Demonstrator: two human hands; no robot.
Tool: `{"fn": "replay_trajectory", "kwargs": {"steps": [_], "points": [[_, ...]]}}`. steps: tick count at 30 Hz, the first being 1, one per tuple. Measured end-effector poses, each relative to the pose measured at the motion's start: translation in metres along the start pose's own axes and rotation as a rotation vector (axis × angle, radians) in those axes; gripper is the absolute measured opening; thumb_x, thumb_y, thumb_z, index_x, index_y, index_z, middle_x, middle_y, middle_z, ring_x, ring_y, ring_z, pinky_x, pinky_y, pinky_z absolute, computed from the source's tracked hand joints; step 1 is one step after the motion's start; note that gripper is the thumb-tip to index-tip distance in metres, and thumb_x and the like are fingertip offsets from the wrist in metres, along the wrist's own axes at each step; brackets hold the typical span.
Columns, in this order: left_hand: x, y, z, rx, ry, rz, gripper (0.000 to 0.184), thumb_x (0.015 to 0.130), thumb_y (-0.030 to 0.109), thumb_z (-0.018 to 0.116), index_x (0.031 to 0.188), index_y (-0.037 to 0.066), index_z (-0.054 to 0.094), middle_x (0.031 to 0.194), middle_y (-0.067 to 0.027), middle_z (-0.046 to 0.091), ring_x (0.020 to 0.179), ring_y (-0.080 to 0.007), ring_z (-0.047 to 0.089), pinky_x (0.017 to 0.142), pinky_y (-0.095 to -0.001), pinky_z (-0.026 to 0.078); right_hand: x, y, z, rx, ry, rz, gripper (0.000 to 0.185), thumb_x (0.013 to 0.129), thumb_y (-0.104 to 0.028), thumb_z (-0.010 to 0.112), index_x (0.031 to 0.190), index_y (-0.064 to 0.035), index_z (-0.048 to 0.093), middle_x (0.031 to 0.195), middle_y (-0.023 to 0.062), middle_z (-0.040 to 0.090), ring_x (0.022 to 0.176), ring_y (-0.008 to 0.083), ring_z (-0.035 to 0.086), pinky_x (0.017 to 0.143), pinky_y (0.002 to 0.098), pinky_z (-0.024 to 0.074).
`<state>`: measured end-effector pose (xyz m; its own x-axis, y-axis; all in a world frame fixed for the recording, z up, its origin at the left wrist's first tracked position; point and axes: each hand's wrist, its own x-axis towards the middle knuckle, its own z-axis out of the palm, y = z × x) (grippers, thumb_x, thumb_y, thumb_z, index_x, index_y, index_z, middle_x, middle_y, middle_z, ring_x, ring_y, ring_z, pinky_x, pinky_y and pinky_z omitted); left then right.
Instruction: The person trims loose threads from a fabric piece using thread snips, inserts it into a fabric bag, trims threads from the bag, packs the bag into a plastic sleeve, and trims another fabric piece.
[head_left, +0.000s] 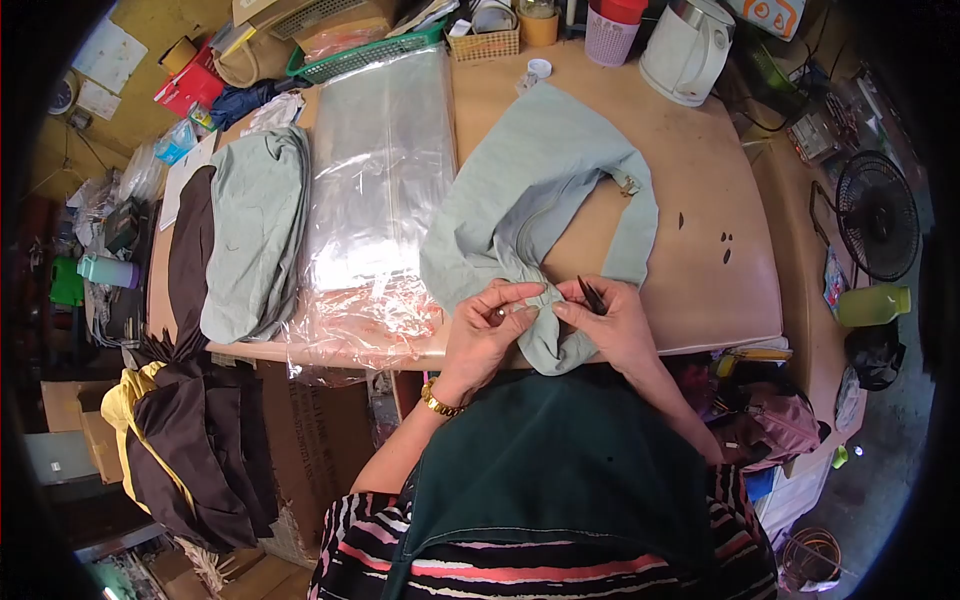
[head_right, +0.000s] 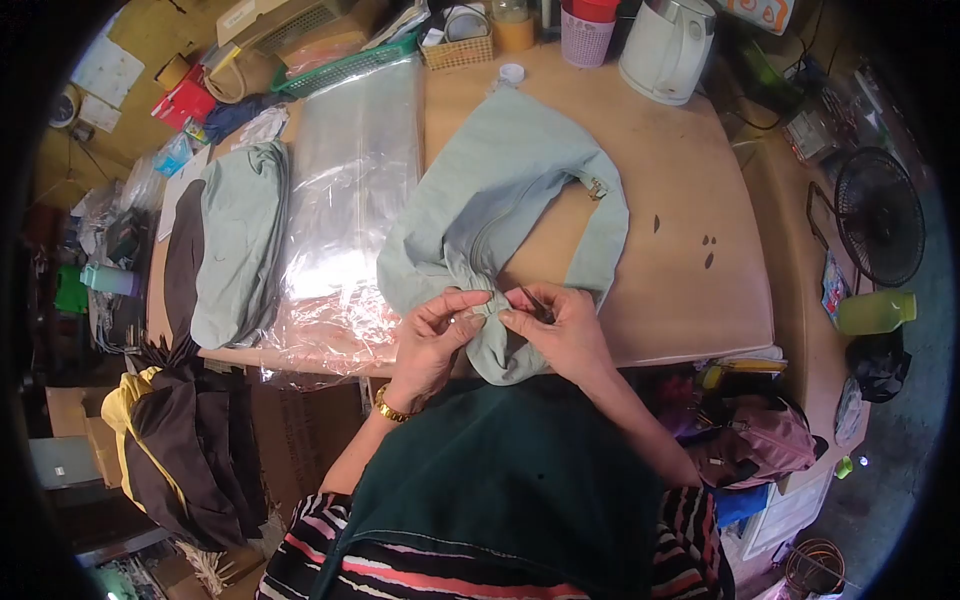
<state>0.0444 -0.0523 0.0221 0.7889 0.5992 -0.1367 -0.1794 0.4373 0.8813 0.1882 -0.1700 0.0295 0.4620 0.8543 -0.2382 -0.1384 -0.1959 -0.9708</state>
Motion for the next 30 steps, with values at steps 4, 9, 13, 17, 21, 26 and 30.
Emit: {"fn": "replay_trajectory", "kwargs": {"steps": [4,9,13,17,21,26,30], "points": [[0.003,-0.009,0.001,0.451,0.07,0.224,0.021,0.081,0.004,0.072,0.101,-0.003,0.069,0.082,0.0002,0.056,0.081,-0.007,0.052,0.071,-0.0207,0.041,-0.003,0.003,0.008,-0.057,0.05,-0.077,0.021,0.085,-0.01,0.07,0.097,0.0056,0.064,0.083,-0.0007,0.064,0.078,0.0027,0.054,0.07,0.0198,0.046],[0.007,-0.013,0.001,0.487,0.148,0.34,0.013,0.083,0.007,0.072,0.092,-0.002,0.069,0.08,-0.0003,0.056,0.078,-0.007,0.049,0.068,-0.0213,0.039,-0.004,-0.001,0.007,-0.118,-0.017,-0.084,0.021,0.085,-0.012,0.07,0.097,0.0033,0.064,0.091,0.0023,0.065,0.083,0.0071,0.06,0.076,0.0234,0.0488],[0.005,-0.015,-0.002,0.116,0.15,0.085,0.012,0.088,0.01,0.068,0.086,-0.002,0.064,0.083,-0.0004,0.055,0.078,-0.0066,0.048,0.071,-0.0218,0.038,-0.013,-0.027,0.006,-0.433,0.207,-0.401,0.022,0.084,-0.017,0.069,0.101,-0.0044,0.065,0.109,0.0073,0.057,0.087,0.0231,0.064,0.071,0.0346,0.0511],[0.005,-0.019,-0.003,0.173,0.13,0.144,0.012,0.09,0.01,0.065,0.088,-0.002,0.063,0.086,0.0,0.054,0.078,-0.0061,0.047,0.071,-0.0216,0.038,-0.018,-0.034,0.005,-0.782,0.192,-0.496,0.023,0.08,-0.017,0.072,0.1,-0.0071,0.065,0.093,0.0063,0.053,0.075,0.0248,0.062,0.062,0.036,0.0484],[0.005,-0.018,-0.002,0.19,0.141,0.189,0.012,0.089,0.01,0.066,0.088,-0.002,0.064,0.087,-0.0006,0.052,0.079,-0.0076,0.048,0.072,-0.0221,0.038,-0.016,-0.031,0.01,-0.862,0.253,-0.615,0.023,0.076,-0.018,0.074,0.094,-0.0081,0.064,0.087,0.0054,0.051,0.069,0.0238,0.059,0.058,0.036,0.0464],[0.004,-0.017,-0.001,0.265,0.132,0.287,0.011,0.087,0.009,0.068,0.089,-0.001,0.064,0.088,-0.0025,0.053,0.082,-0.0099,0.049,0.074,-0.0225,0.039,-0.013,-0.028,0.012,-0.844,0.3,-0.73,0.021,0.073,-0.014,0.076,0.088,-0.0071,0.062,0.081,0.0058,0.051,0.066,0.0232,0.058,0.056,0.0356,0.0449],[0.003,-0.018,-0.001,0.262,0.121,0.287,0.01,0.086,0.008,0.068,0.089,-0.001,0.064,0.089,-0.003,0.052,0.082,-0.0102,0.049,0.075,-0.0228,0.039,-0.013,-0.027,0.012,-0.93,0.331,-0.786,0.021,0.071,-0.012,0.077,0.082,-0.0061,0.059,0.079,0.0061,0.051,0.064,0.0236,0.057,0.053,0.0348,0.0422]]}}
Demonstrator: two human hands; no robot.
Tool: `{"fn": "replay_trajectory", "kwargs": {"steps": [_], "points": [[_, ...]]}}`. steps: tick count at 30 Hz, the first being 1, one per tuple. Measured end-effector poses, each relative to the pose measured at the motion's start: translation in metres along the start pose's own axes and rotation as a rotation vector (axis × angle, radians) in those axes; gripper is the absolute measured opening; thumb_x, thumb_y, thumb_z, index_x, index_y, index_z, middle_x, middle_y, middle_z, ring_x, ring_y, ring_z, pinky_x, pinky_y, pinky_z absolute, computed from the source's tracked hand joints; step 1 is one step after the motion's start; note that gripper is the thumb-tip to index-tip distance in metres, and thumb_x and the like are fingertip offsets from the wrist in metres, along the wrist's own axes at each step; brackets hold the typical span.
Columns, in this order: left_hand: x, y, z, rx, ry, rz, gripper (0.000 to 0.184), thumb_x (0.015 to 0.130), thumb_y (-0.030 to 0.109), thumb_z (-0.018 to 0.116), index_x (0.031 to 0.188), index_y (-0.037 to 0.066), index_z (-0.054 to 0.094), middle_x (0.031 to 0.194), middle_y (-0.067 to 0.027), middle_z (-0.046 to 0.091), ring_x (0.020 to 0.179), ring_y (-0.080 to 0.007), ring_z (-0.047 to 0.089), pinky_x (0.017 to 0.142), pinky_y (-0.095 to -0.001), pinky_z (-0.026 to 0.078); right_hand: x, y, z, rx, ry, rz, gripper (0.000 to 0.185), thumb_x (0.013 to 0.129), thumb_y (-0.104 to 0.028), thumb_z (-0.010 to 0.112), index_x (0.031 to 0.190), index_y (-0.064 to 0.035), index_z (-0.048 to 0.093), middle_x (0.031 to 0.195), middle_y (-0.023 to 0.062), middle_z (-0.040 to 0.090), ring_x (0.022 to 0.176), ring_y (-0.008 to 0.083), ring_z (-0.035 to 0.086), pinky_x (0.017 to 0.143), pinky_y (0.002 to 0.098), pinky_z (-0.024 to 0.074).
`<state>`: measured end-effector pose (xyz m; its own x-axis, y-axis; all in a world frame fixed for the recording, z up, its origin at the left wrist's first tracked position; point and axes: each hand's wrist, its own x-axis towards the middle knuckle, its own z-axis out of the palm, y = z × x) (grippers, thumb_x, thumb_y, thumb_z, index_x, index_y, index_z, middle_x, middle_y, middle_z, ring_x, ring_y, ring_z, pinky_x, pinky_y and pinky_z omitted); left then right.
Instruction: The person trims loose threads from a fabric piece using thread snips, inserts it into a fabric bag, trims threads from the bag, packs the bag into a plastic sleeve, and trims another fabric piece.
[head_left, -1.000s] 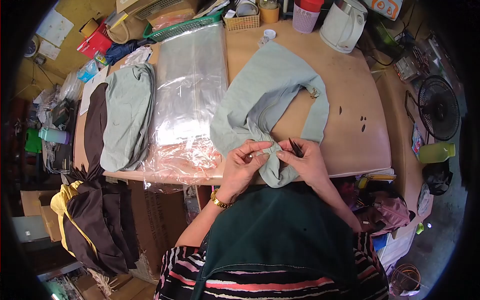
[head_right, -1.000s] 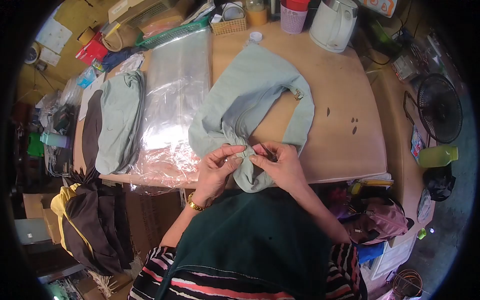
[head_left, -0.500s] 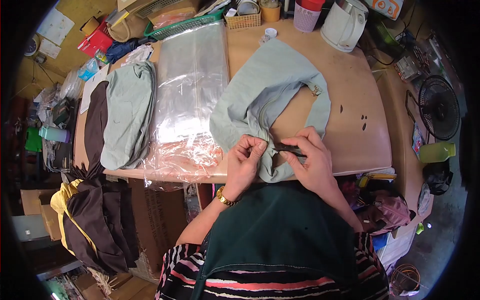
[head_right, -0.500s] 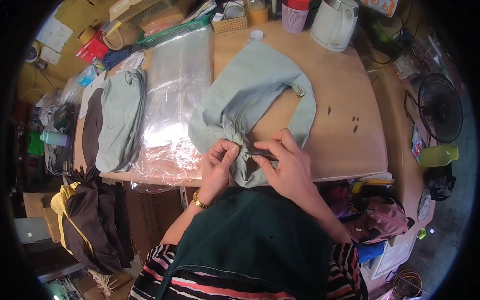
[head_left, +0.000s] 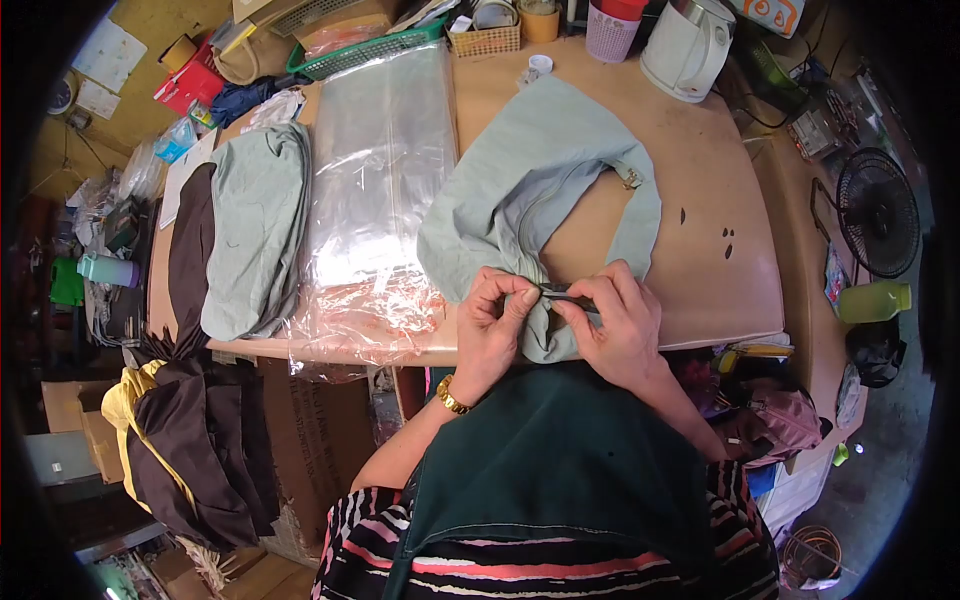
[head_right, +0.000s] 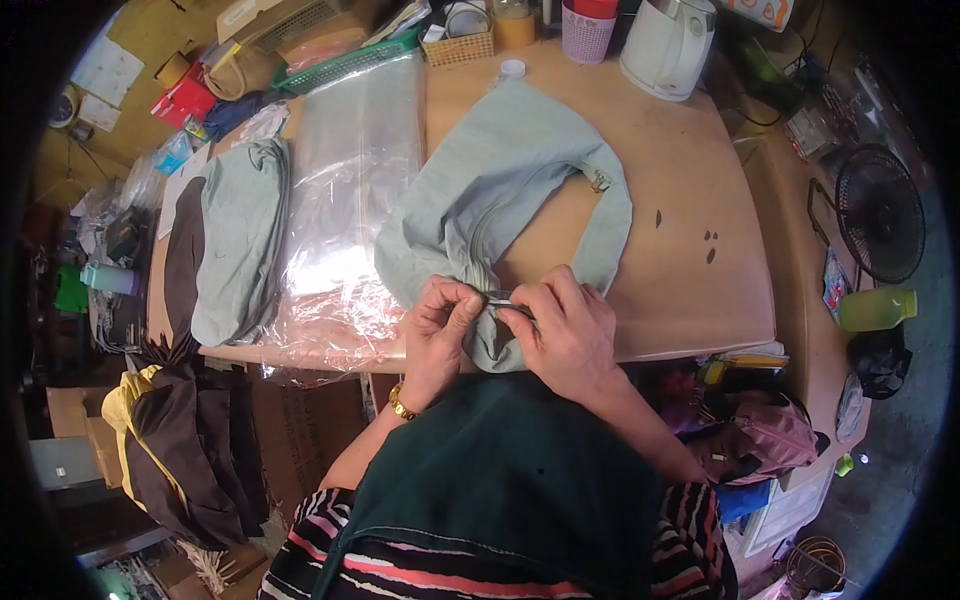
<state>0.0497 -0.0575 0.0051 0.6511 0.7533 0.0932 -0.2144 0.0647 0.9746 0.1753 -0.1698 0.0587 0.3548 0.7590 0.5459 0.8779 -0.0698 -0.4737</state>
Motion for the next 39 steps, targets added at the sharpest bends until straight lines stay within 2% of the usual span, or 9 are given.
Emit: {"fn": "replay_trajectory", "kwargs": {"steps": [4,6,9,17,22,28,30,33,39], "points": [[-0.001,0.003,0.003,-0.058,0.01,-0.004,0.01,0.087,0.008,0.067,0.089,-0.001,0.064,0.087,-0.0025,0.057,0.078,-0.0078,0.05,0.071,-0.0214,0.041,-0.009,0.007,0.006,-0.056,0.004,-0.051,0.019,0.075,-0.014,0.074,0.084,-0.0085,0.059,0.081,0.0042,0.052,0.063,0.0217,0.057,0.053,0.0342,0.0447],[-0.004,0.004,0.001,-0.172,0.046,-0.116,0.011,0.089,0.01,0.067,0.088,-0.001,0.063,0.085,-0.0021,0.059,0.075,-0.0068,0.051,0.069,-0.0207,0.042,-0.008,0.006,0.008,0.312,0.012,0.216,0.018,0.077,-0.01,0.073,0.084,-0.006,0.057,0.086,0.0061,0.053,0.066,0.0229,0.059,0.056,0.0332,0.0492],[-0.005,0.002,-0.001,-0.259,0.091,-0.224,0.014,0.091,0.013,0.065,0.086,0.0,0.062,0.081,-0.0016,0.063,0.07,-0.0053,0.052,0.066,-0.0198,0.043,0.003,0.002,0.005,0.463,0.01,0.341,0.019,0.078,-0.007,0.072,0.085,-0.0032,0.055,0.091,0.0082,0.054,0.07,0.0249,0.062,0.063,0.0327,0.0538],[-0.005,-0.002,-0.005,-0.191,0.034,-0.208,0.019,0.092,0.016,0.064,0.082,0.001,0.06,0.082,-0.0017,0.063,0.071,-0.0051,0.051,0.068,-0.0193,0.042,-0.001,0.007,-0.001,0.427,-0.257,0.376,0.028,0.079,-0.01,0.071,0.096,-0.0035,0.05,0.093,0.0098,0.054,0.077,0.0257,0.064,0.067,0.0341,0.0553],[-0.006,-0.002,-0.003,-0.093,0.029,-0.106,0.017,0.089,0.012,0.066,0.079,0.001,0.058,0.103,-0.0055,0.057,0.082,-0.006,0.049,0.072,-0.0203,0.04,-0.003,0.003,0.004,0.226,-0.191,0.277,0.03,0.079,-0.008,0.072,0.096,-0.003,0.049,0.091,0.0104,0.054,0.073,0.0259,0.063,0.065,0.0313,0.0545],[-0.008,0.0,-0.004,-0.066,-0.015,-0.023,0.015,0.087,0.01,0.068,0.077,0.003,0.059,0.107,-0.0038,0.052,0.083,-0.0059,0.047,0.073,-0.0195,0.038,-0.012,0.009,0.019,0.562,-0.111,0.414,0.028,0.081,-0.003,0.071,0.096,-0.0026,0.047,0.087,0.0086,0.053,0.074,0.0167,0.063,0.06,0.0251,0.0492],[-0.008,-0.005,-0.004,-0.034,-0.02,0.001,0.016,0.087,0.01,0.069,0.077,0.003,0.058,0.107,-0.0036,0.052,0.082,-0.0058,0.046,0.072,-0.0194,0.038,-0.019,0.015,0.028,0.863,-0.154,0.521,0.027,0.083,-0.003,0.069,0.097,-0.0021,0.046,0.09,0.0088,0.053,0.072,0.0131,0.061,0.061,0.0233,0.0479],[-0.008,0.0,-0.002,-0.009,-0.015,-0.009,0.017,0.087,0.01,0.069,0.076,0.003,0.057,0.107,-0.0037,0.051,0.081,-0.0055,0.046,0.07,-0.0197,0.038,-0.024,0.014,0.036,0.805,-0.087,0.546,0.026,0.084,0.003,0.065,0.097,-0.0038,0.044,0.079,0.0024,0.055,0.07,0.0047,0.053,0.063,0.0177,0.0412],[-0.008,-0.004,-0.004,-0.109,0.019,-0.139,0.018,0.088,0.01,0.067,0.076,0.003,0.055,0.11,-0.0038,0.049,0.076,-0.0041,0.044,0.067,-0.0199,0.037,-0.032,0.014,0.046,0.506,0.002,0.373,0.025,0.085,0.005,0.064,0.094,-0.0029,0.042,0.086,0.0056,0.049,0.072,0.0063,0.053,0.064,0.0197,0.0433]]}}
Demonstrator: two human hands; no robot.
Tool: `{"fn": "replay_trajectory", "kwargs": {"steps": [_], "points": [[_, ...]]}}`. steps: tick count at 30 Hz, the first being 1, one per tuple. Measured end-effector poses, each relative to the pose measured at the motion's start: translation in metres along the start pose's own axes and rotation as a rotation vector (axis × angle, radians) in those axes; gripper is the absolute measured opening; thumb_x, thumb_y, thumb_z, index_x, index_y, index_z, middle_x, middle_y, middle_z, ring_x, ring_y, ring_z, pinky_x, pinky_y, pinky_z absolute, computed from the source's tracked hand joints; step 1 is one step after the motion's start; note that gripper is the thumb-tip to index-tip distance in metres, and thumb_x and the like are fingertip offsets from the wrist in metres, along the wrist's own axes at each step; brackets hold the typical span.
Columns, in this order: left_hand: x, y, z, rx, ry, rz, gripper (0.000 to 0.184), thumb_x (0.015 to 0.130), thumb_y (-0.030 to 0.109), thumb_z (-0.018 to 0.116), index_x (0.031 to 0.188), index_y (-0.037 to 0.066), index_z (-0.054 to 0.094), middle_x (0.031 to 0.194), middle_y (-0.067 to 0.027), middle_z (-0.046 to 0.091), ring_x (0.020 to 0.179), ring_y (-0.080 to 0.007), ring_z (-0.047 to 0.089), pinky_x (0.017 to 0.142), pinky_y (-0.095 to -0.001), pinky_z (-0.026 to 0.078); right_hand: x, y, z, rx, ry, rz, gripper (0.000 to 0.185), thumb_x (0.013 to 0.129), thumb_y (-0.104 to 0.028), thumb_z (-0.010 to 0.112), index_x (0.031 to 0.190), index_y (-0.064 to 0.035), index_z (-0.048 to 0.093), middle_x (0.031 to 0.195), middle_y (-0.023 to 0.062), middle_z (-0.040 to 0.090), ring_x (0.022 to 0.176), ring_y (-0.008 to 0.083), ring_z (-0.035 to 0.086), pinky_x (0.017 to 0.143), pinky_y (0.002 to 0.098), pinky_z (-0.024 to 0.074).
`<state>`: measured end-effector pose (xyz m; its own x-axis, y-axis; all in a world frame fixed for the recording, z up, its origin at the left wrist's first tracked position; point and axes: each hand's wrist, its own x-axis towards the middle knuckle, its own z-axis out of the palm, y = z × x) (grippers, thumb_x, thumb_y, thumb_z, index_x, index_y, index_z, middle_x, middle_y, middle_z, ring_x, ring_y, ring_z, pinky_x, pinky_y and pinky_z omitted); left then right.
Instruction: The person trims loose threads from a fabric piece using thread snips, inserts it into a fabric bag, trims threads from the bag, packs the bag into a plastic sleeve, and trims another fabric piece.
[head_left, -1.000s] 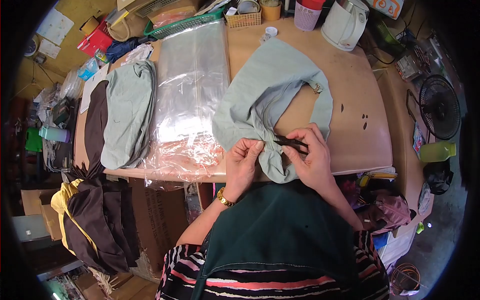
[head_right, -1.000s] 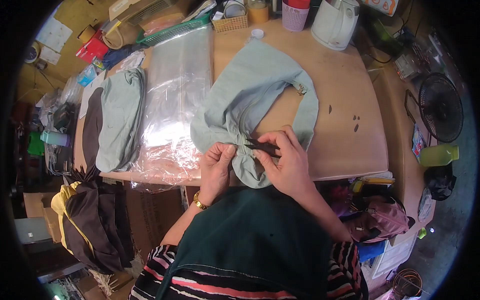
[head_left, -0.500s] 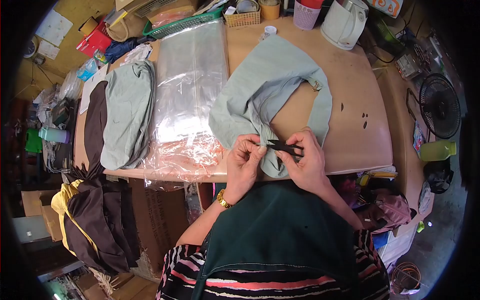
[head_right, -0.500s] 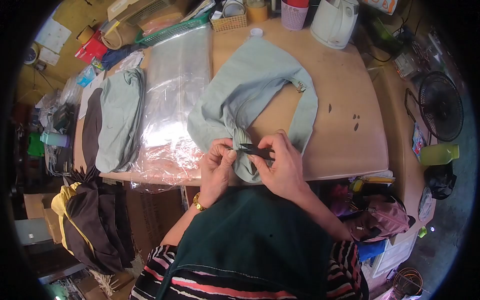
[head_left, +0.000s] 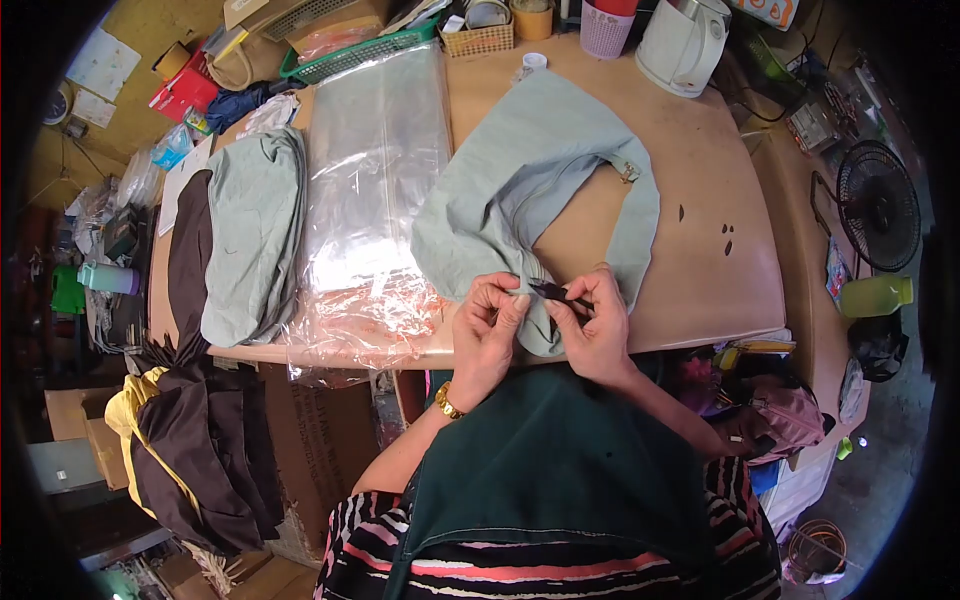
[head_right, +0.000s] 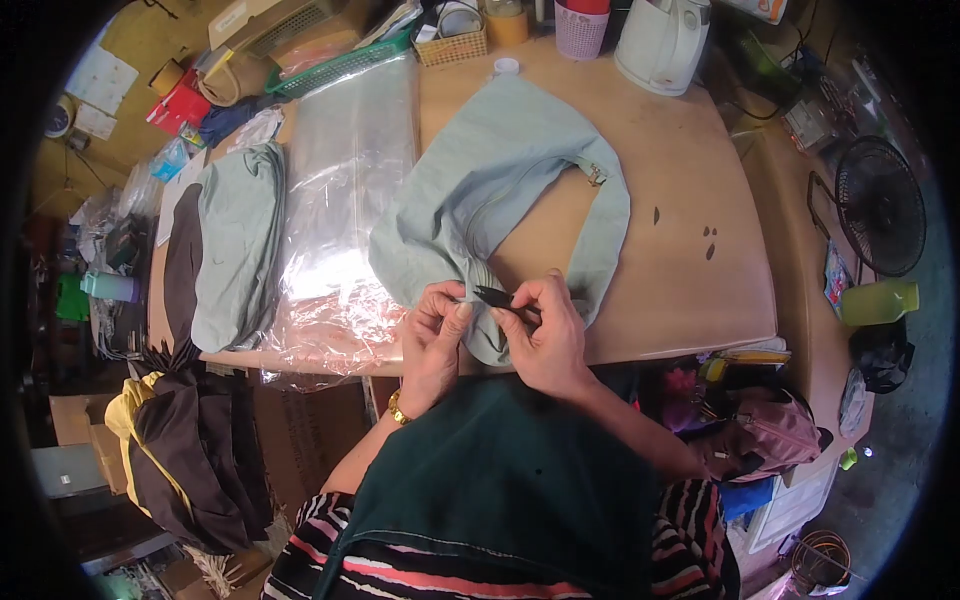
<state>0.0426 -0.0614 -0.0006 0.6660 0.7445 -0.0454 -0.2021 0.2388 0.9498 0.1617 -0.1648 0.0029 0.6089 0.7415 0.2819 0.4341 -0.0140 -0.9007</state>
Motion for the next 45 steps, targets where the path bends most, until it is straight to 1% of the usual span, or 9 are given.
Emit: {"fn": "replay_trajectory", "kwargs": {"steps": [10,15,18,24,29,33,37,41,45], "points": [[-0.007,0.002,0.005,-0.033,-0.016,0.013,0.019,0.089,0.009,0.064,0.074,0.004,0.054,0.112,-0.0042,0.05,0.073,-0.0042,0.042,0.066,-0.0198,0.036,0.009,-0.003,-0.004,0.023,0.088,-0.175,0.027,0.082,0.005,0.066,0.089,-0.0049,0.042,0.086,0.0063,0.047,0.068,0.0074,0.048,0.061,0.0205,0.0406],[-0.021,0.051,-0.08,0.845,0.329,0.375,0.011,0.083,0.004,0.062,0.075,-0.001,0.055,0.091,-0.0133,0.057,0.084,-0.0229,0.055,0.072,-0.0346,0.044,0.07,0.028,-0.063,-0.165,0.447,-0.03,0.02,0.08,0.0,0.064,0.095,-0.0028,0.051,0.085,0.011,0.051,0.071,0.0218,0.055,0.069,0.0321,0.0467],[-0.026,0.089,-0.107,1.501,0.598,0.624,0.015,0.081,0.004,0.065,0.093,-0.001,0.058,0.143,-0.0287,0.029,0.128,-0.0458,0.033,0.104,-0.0478,0.028,0.135,0.112,-0.119,-0.396,0.417,-0.069,0.019,0.081,-0.001,0.062,0.099,-0.0029,0.056,0.098,0.0136,0.056,0.091,0.0291,0.058,0.082,0.036,0.0463],[-0.037,0.06,-0.061,0.662,0.183,0.129,0.013,0.088,0.011,0.063,0.083,-0.001,0.061,0.066,-0.0049,0.059,0.059,-0.009,0.053,0.055,-0.0261,0.044,0.217,0.132,-0.112,-0.699,0.277,0.153,0.021,0.08,-0.013,0.066,0.099,-0.0045,0.062,0.106,0.013,0.06,0.104,0.032,0.056,0.089,0.0398,0.0439],[0.01,0.055,-0.002,1.11,-0.204,-0.069,0.03,0.087,0.026,0.058,0.075,0.0,0.065,0.063,-0.0197,0.059,0.058,-0.0309,0.061,0.058,-0.0384,0.047,0.215,0.058,-0.112,-0.49,-0.121,0.593,0.047,0.079,-0.021,0.07,0.122,-0.0061,0.058,0.127,0.0153,0.055,0.12,0.0327,0.05,0.099,0.0387,0.0391],[0.047,0.063,-0.001,1.111,-0.165,0.198,0.029,0.084,0.028,0.062,0.075,0.001,0.066,0.062,-0.0193,0.06,0.056,-0.0288,0.062,0.055,-0.0374,0.047,0.204,0.037,-0.103,-0.605,-0.013,-0.24,0.064,0.084,-0.017,0.067,0.139,-0.0038,0.038,0.133,0.0181,0.053,0.115,0.0297,0.057,0.099,0.0361,0.0405],[0.044,0.159,-0.051,0.661,0.273,0.407,0.021,0.089,0.016,0.065,0.074,0.0,0.067,0.055,0.0022,0.057,0.053,-0.0021,0.049,0.048,-0.0207,0.039,0.187,-0.074,-0.16,-0.225,0.038,-0.307,0.034,0.089,-0.011,0.06,0.123,-0.005,0.059,0.116,0.017,0.064,0.1,0.0184,0.062,0.088,0.0285,0.0457],[0.035,0.145,-0.108,1.243,0.017,-0.133,0.036,0.082,0.025,0.072,0.065,-0.005,0.063,0.049,-0.0049,0.052,0.047,-0.0125,0.05,0.047,-0.0334,0.038,0.132,-0.04,-0.152,-0.384,-0.314,0.028,0.023,0.088,-0.007,0.058,0.109,-0.0016,0.067,0.093,0.0101,0.069,0.094,0.0138,0.062,0.085,0.0257,0.0466],[0.007,0.107,-0.114,1.58,0.197,0.071,0.029,0.07,0.019,0.077,0.088,0.001,0.063,0.08,-0.0158,0.063,0.076,-0.0346,0.06,0.068,-0.0422,0.046,0.09,-0.014,-0.147,-0.785,-0.402,0.134,0.029,0.082,-0.017,0.068,0.111,-0.009,0.066,0.096,0.0133,0.066,0.089,0.0288,0.063,0.079,0.0368,0.0489]]}}
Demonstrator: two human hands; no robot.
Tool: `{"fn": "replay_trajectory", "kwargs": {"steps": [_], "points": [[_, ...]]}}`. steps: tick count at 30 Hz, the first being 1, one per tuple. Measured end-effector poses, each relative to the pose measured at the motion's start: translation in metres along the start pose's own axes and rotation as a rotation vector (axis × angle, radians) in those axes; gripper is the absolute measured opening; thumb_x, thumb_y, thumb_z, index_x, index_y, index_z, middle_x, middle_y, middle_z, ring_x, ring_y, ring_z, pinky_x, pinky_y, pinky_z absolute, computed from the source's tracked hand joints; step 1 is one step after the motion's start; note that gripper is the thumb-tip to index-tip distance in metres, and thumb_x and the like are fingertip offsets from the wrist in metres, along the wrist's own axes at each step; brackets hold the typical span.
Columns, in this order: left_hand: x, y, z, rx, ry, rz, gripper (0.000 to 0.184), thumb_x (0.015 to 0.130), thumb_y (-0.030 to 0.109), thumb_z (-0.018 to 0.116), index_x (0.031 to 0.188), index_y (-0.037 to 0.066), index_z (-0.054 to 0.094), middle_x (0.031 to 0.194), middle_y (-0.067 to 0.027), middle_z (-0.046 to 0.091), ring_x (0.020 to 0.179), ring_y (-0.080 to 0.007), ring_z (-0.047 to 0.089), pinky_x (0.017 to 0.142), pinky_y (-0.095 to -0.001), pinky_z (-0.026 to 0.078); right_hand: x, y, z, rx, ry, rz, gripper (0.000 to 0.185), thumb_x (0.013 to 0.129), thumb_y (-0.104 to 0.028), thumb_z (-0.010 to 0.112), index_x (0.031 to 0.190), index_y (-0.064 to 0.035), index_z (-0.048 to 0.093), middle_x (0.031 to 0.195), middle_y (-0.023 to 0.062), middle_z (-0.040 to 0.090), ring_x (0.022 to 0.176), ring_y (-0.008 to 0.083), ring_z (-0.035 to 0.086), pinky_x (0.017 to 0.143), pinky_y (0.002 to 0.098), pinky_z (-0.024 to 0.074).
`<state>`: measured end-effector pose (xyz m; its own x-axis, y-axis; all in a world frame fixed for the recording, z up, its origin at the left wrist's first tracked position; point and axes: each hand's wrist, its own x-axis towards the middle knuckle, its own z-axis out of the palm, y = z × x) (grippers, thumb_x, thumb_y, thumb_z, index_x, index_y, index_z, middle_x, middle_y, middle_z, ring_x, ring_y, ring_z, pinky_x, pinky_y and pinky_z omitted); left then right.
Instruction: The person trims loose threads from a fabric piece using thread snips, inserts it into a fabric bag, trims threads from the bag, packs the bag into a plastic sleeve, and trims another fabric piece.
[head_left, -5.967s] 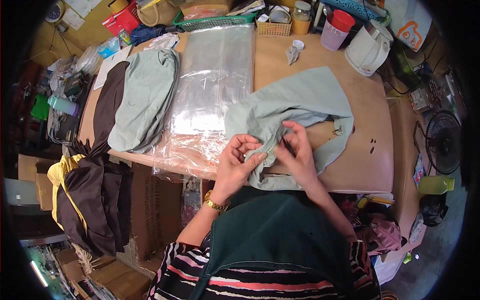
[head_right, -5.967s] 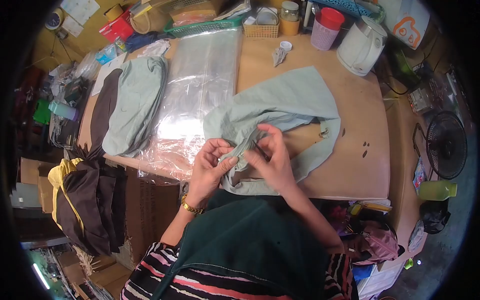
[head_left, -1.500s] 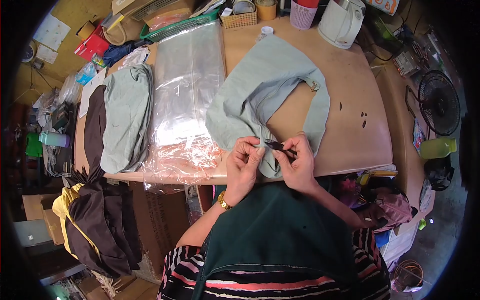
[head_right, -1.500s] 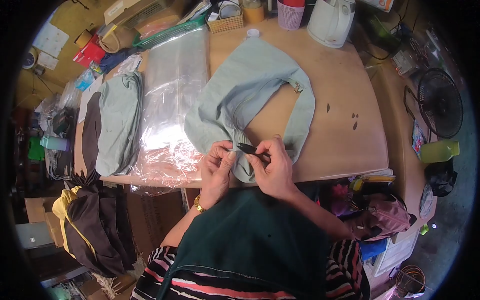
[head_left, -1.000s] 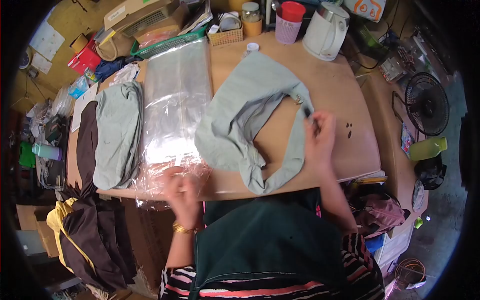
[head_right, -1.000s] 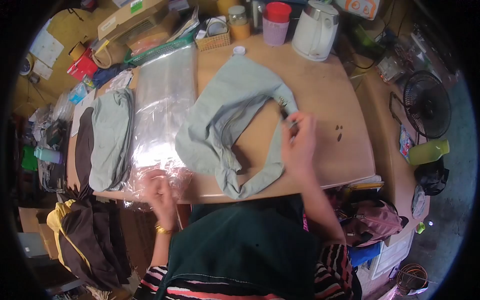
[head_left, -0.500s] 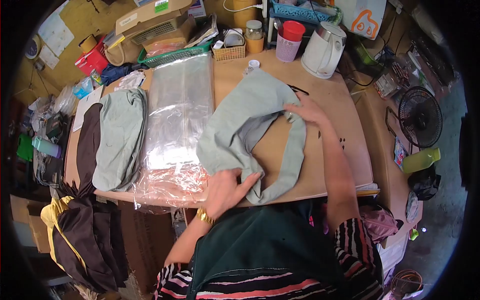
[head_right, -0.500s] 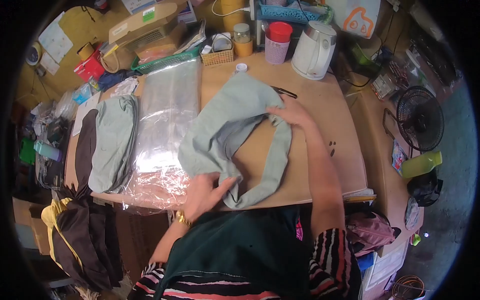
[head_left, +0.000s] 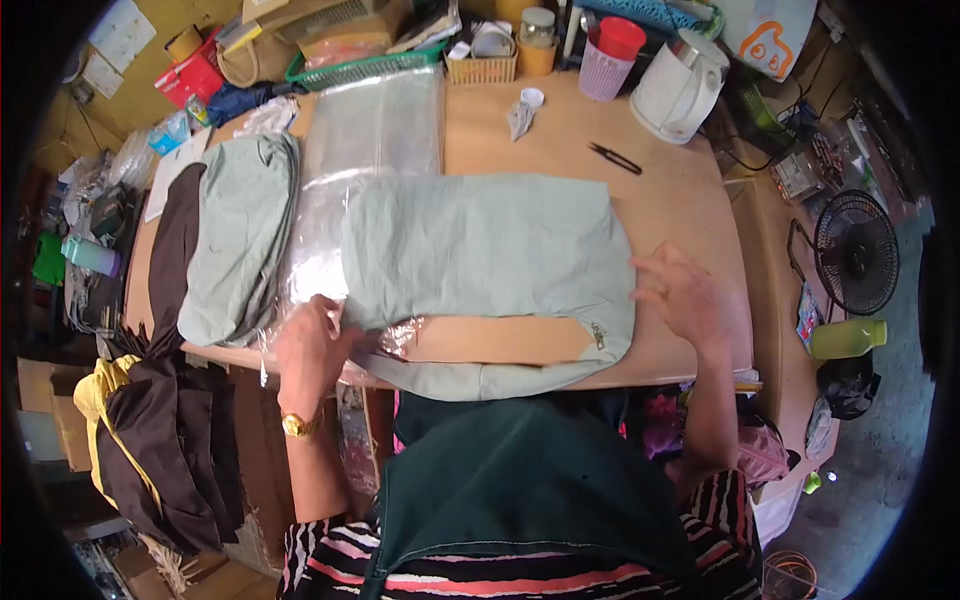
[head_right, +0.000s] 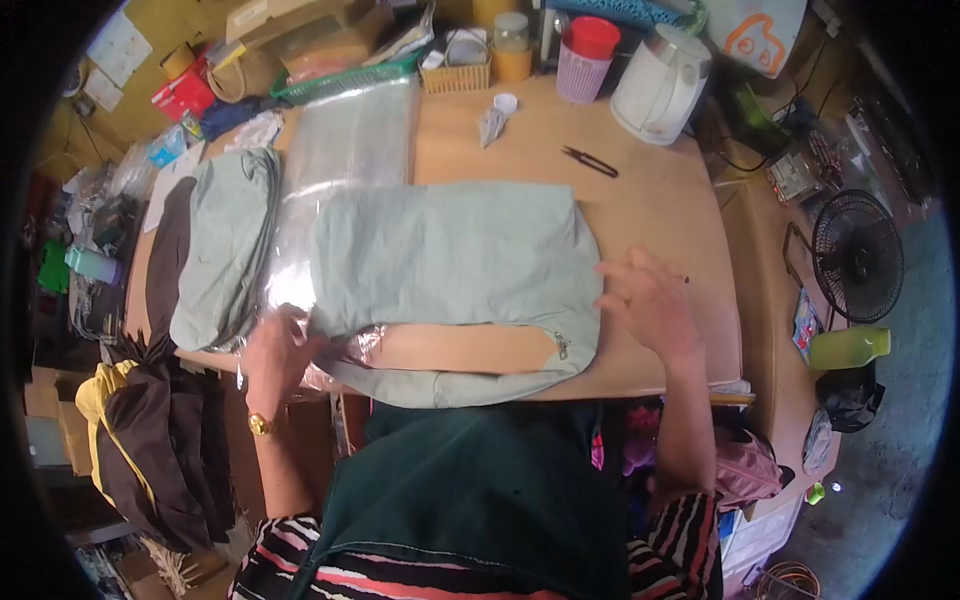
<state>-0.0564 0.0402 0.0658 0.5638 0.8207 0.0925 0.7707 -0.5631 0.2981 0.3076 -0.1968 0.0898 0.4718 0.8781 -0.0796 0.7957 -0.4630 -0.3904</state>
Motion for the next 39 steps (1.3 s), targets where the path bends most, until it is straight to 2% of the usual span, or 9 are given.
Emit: {"fn": "replay_trajectory", "kwargs": {"steps": [5,11,16,18,20,26,31,35,39], "points": [[0.016,0.049,0.011,-0.313,0.153,0.467,0.034,0.072,0.016,0.075,0.102,0.008,0.063,0.097,-0.0085,0.06,0.091,-0.0299,0.057,0.08,-0.0413,0.044,-0.02,-0.025,0.067,0.366,0.199,-0.062,0.049,0.079,-0.024,0.071,0.125,-0.0131,0.057,0.125,0.0119,0.056,0.113,0.0277,0.055,0.093,0.0394,0.044],[0.034,-0.001,0.047,-0.104,-0.029,0.354,0.033,0.072,0.017,0.074,0.105,0.017,0.07,0.105,-0.0035,0.06,0.096,-0.0246,0.057,0.081,-0.0405,0.042,-0.027,-0.014,0.088,-0.224,-0.164,-0.174,0.082,0.076,-0.033,0.073,0.145,-0.0186,0.031,0.155,0.0023,0.022,0.143,0.0206,0.02,0.114,0.0437,0.0185],[0.032,-0.004,-0.008,-0.358,-0.357,0.356,0.035,0.076,0.024,0.075,0.107,0.007,0.069,0.103,-0.0088,0.065,0.09,-0.0277,0.062,0.08,-0.037,0.048,-0.02,0.031,0.051,0.14,-0.299,-0.21,0.056,0.08,-0.024,0.073,0.13,-0.0091,0.053,0.135,0.0059,0.053,0.116,0.022,0.053,0.102,0.0375,0.0374],[0.05,0.001,-0.014,-0.398,0.021,0.282,0.035,0.078,0.023,0.074,0.104,0.002,0.069,0.102,-0.0128,0.066,0.082,-0.021,0.06,0.074,-0.0325,0.047,0.003,0.059,0.067,0.767,0.184,0.218,0.036,0.082,-0.02,0.072,0.112,-0.0026,0.063,0.109,0.0059,0.066,0.098,0.0127,0.058,0.089,0.0289,0.0442],[0.075,0.001,0.006,-0.378,0.27,0.338,0.034,0.079,0.023,0.074,0.103,-0.001,0.068,0.101,-0.0132,0.066,0.078,-0.017,0.06,0.071,-0.0301,0.047,0.026,0.029,0.056,0.694,0.534,0.03,0.027,0.084,-0.019,0.071,0.101,0.0006,0.064,0.092,0.0024,0.065,0.09,0.0062,0.055,0.08,0.0215,0.0443],[0.125,0.007,0.043,-0.763,-0.006,0.158,0.027,0.088,0.024,0.067,0.084,-0.002,0.067,0.065,-0.0016,0.059,0.062,-0.0042,0.045,0.051,-0.0237,0.038,0.091,0.047,0.087,0.872,0.513,0.051,0.02,0.089,-0.019,0.066,0.095,0.0002,0.064,0.071,-0.0051,0.057,0.066,0.0054,0.048,0.063,0.022,0.0403],[0.124,0.031,0.028,-0.68,0.344,0.097,0.04,0.092,0.029,0.062,0.068,-0.002,0.057,0.051,-0.0017,0.038,0.056,-0.0081,0.027,0.046,-0.0297,0.029,0.066,0.023,0.019,0.651,0.612,0.164,0.018,0.09,-0.019,0.064,0.092,-0.0013,0.063,0.068,-0.0022,0.053,0.067,0.0077,0.047,0.062,0.0246,0.0401],[0.142,0.049,0.014,-0.339,0.753,0.402,0.017,0.084,0.017,0.067,0.078,0.002,0.06,0.073,-0.0114,0.059,0.067,-0.0207,0.055,0.059,-0.0354,0.043,0.078,0.033,-0.008,0.128,0.867,-0.085,0.019,0.088,-0.018,0.065,0.097,-0.0026,0.061,0.084,0.0094,0.059,0.079,0.021,0.057,0.072,0.0322,0.0458],[0.084,0.096,0.03,-0.627,-0.054,0.746,0.021,0.081,0.018,0.069,0.094,0.003,0.062,0.089,-0.0134,0.062,0.086,-0.033,0.06,0.075,-0.0391,0.048,0.047,-0.001,0.005,0.173,0.479,-0.291,0.03,0.082,-0.019,0.069,0.106,-0.0045,0.058,0.104,0.0144,0.059,0.098,0.0313,0.057,0.085,0.039,0.0455]]}}
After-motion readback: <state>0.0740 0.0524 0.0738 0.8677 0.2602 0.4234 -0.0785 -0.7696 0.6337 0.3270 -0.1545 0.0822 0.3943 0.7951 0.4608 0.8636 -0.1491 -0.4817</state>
